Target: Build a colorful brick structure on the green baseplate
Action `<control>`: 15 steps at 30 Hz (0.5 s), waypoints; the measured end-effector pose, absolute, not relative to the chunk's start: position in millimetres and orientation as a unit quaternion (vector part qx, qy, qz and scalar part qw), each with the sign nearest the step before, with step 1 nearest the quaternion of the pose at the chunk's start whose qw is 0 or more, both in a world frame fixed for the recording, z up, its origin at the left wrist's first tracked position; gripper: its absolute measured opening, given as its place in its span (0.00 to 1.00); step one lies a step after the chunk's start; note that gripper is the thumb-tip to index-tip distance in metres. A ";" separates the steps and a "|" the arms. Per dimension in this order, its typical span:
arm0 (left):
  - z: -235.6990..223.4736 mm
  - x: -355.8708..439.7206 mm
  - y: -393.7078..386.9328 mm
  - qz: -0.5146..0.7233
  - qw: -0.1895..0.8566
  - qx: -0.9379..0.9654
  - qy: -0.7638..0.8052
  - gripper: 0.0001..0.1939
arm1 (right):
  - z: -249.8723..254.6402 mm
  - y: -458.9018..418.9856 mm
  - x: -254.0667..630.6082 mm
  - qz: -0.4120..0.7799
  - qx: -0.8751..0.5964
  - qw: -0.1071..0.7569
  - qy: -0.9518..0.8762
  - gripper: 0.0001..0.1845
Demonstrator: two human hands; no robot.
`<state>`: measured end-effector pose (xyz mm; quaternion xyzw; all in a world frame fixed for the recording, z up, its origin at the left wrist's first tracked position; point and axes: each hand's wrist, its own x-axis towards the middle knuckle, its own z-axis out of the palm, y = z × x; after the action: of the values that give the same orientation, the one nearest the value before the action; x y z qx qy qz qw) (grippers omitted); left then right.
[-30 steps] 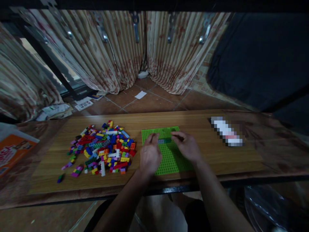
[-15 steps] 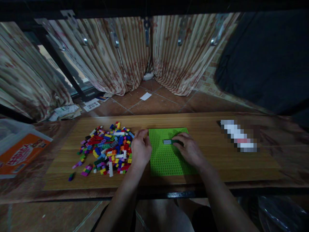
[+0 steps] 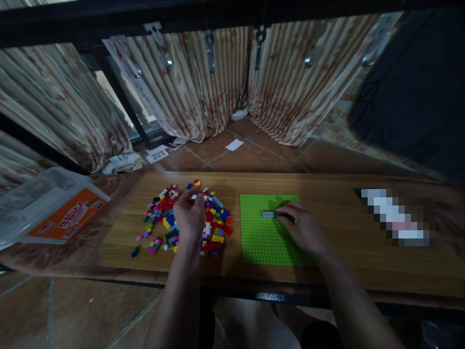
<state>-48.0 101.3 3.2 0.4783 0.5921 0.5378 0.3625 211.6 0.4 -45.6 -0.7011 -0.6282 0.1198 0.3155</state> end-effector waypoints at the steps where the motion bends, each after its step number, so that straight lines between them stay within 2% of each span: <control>1: 5.1 -51.4 101.2 0.546 0.375 0.467 0.586 0.16 | -45.3 0.7 211.3 0.117 -0.702 0.315 -0.627 0.10; 10: 6.0 -76.6 103.7 0.582 0.419 0.425 0.552 0.15 | -28.0 3.2 155.2 0.102 -0.669 0.376 -0.633 0.11; 15: 8.3 -82.8 99.1 0.589 0.434 0.411 0.544 0.14 | -31.0 11.0 106.6 0.126 -0.625 0.352 -0.685 0.11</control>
<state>-82.8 99.1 8.3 0.4114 0.5441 0.5888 0.4337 106.6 11.0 -31.0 -0.6254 -0.6846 0.1262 0.3525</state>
